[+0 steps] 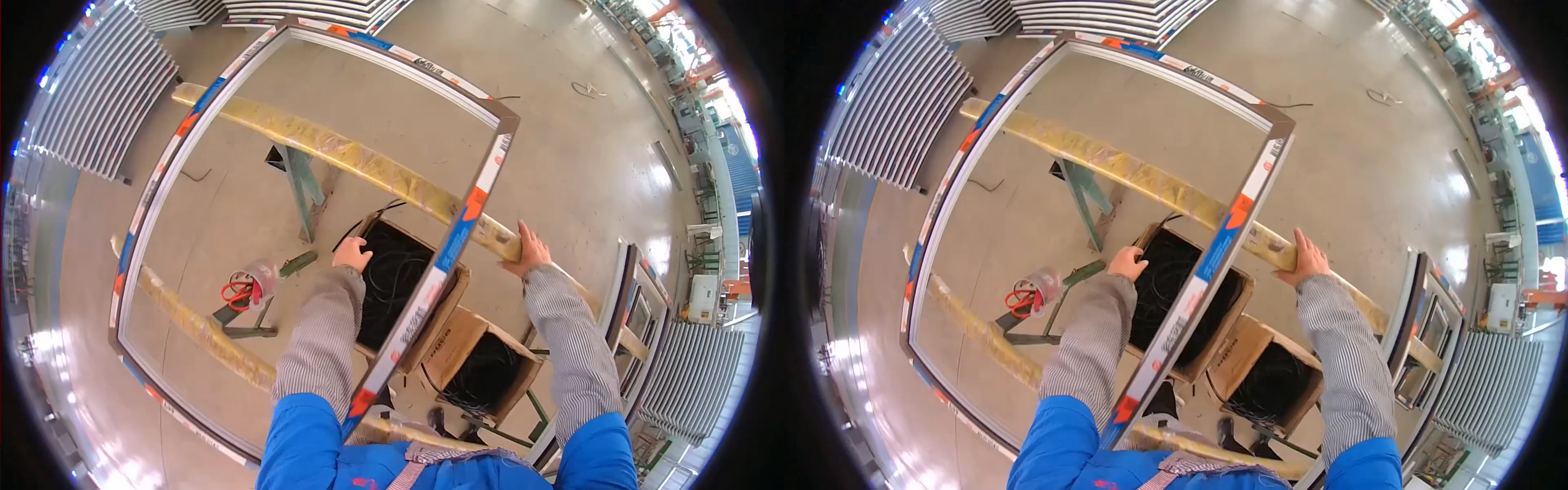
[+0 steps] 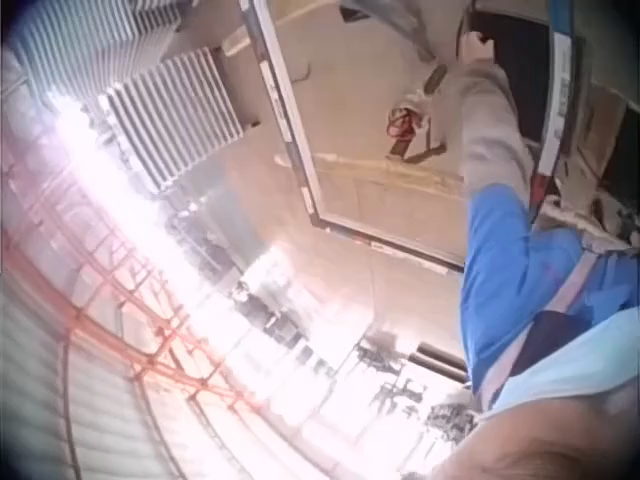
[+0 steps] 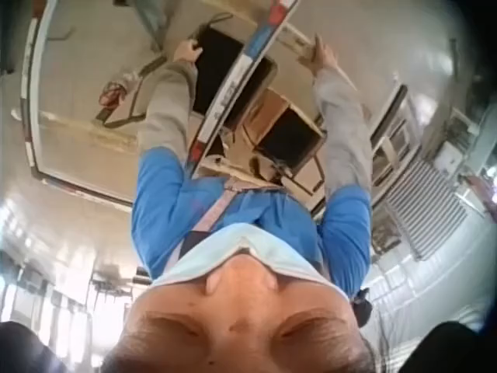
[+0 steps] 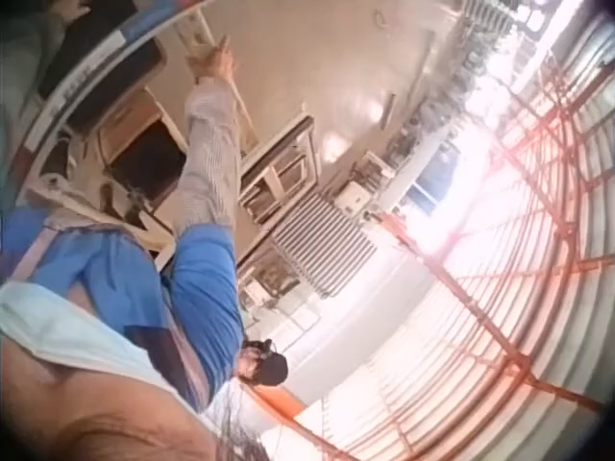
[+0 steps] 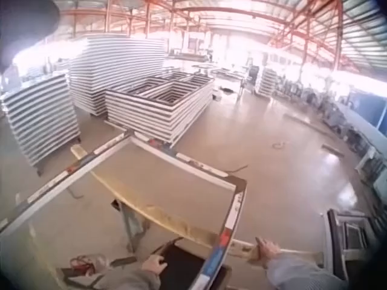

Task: Assembling window frames by inserting gaskets and components using a hand tool.

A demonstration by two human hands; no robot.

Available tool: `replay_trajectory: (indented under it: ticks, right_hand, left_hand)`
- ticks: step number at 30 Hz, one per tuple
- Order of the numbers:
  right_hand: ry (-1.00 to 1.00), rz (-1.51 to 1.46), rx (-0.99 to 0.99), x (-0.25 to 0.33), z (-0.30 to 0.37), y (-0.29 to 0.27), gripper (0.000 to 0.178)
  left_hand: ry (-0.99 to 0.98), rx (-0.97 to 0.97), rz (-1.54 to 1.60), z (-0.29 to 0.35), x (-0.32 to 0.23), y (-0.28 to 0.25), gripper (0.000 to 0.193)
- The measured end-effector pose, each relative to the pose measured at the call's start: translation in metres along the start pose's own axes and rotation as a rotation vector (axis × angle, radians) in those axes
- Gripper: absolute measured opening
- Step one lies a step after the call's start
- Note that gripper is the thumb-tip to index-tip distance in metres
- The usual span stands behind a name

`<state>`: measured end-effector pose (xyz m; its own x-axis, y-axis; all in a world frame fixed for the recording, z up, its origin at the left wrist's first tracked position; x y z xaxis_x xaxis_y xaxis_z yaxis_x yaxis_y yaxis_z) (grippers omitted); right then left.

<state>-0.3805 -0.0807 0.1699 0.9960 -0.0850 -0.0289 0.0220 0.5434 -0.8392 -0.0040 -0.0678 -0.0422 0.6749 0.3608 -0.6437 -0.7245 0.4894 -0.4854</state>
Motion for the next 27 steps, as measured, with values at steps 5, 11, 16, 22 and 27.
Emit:
replay_trajectory:
  ticks: [5, 11, 16, 22, 27]
  right_hand:
    - [-0.304, -0.061, -0.293, 0.033, -0.024, -0.018, 0.082]
    - [-0.287, -0.056, -0.213, 0.024, -0.027, -0.019, 0.071]
    - [-0.502, -0.218, -0.263, 0.092, -0.034, -0.037, 0.071]
    - [-0.359, -0.096, -0.282, 0.030, -0.029, -0.020, 0.067]
    - [-0.392, -0.109, -0.363, 0.037, -0.019, -0.024, 0.062]
  left_hand:
    - [-0.054, 0.075, -0.222, -0.091, 0.016, 0.007, 0.045]
    - [-0.119, 0.270, -0.286, -0.173, 0.055, 0.084, 0.054]
    - [0.123, -0.023, -0.163, -0.214, 0.201, -0.008, 0.053]
    - [0.085, 0.030, 0.199, -0.149, 0.011, 0.053, 0.040]
    - [0.070, -0.289, 0.393, -0.059, 0.018, -0.094, 0.035]
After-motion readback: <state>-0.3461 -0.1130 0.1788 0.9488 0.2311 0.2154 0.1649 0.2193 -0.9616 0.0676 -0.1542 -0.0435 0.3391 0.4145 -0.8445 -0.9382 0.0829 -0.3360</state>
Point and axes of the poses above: each hand's wrist, its own z-axis away from the middle knuckle, its own y-axis out of the palm, x = y × z, the point moved 8 cm from there along -z, towards the middle knuckle, and after that the axes turned 7 degrees about x, right-handed, at the moved point
